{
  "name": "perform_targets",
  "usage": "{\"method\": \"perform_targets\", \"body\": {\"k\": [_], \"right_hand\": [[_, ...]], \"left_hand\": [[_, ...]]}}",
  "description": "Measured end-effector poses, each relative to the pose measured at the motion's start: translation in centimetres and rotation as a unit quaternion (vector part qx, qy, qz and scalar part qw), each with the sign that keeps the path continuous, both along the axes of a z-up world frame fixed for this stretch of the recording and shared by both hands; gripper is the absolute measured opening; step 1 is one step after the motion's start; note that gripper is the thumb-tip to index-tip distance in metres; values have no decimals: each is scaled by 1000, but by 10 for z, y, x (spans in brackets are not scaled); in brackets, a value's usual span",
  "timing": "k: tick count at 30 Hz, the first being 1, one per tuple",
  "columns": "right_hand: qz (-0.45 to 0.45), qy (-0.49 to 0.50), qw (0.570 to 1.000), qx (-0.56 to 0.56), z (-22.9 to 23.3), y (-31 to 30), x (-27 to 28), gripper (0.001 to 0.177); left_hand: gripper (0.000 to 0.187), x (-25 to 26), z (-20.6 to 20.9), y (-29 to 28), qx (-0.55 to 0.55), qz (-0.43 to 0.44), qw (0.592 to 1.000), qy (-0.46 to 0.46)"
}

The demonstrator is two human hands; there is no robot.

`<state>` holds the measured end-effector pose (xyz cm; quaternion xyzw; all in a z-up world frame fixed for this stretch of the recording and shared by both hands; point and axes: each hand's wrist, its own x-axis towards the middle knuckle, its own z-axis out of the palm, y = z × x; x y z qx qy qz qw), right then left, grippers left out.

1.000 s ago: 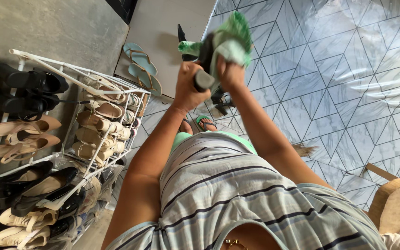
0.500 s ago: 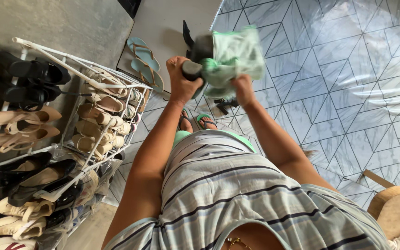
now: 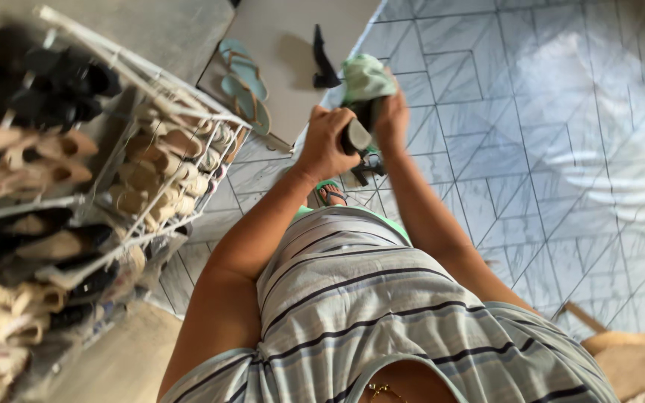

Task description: The person wipes several pairs of shoes on a multi-tier shoe rack using a green cloth. They handle high heels, sneakers, and sandals one at a time, wiping the exterior surfaces and then placing them back on the rack. The person also wipes the top of the shoe rack and folds the cloth at the end.

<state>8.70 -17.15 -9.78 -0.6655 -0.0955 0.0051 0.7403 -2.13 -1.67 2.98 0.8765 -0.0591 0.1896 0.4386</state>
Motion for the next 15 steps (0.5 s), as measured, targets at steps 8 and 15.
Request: {"method": "perform_targets", "body": {"k": [8, 15], "right_hand": [[292, 273, 826, 396, 35, 9, 15, 63], [329, 453, 778, 284, 23, 65, -38, 46]], "left_hand": [[44, -29, -43, -29, -363, 80, 915, 159], [53, -26, -74, 5, -270, 367, 890, 3]]}}
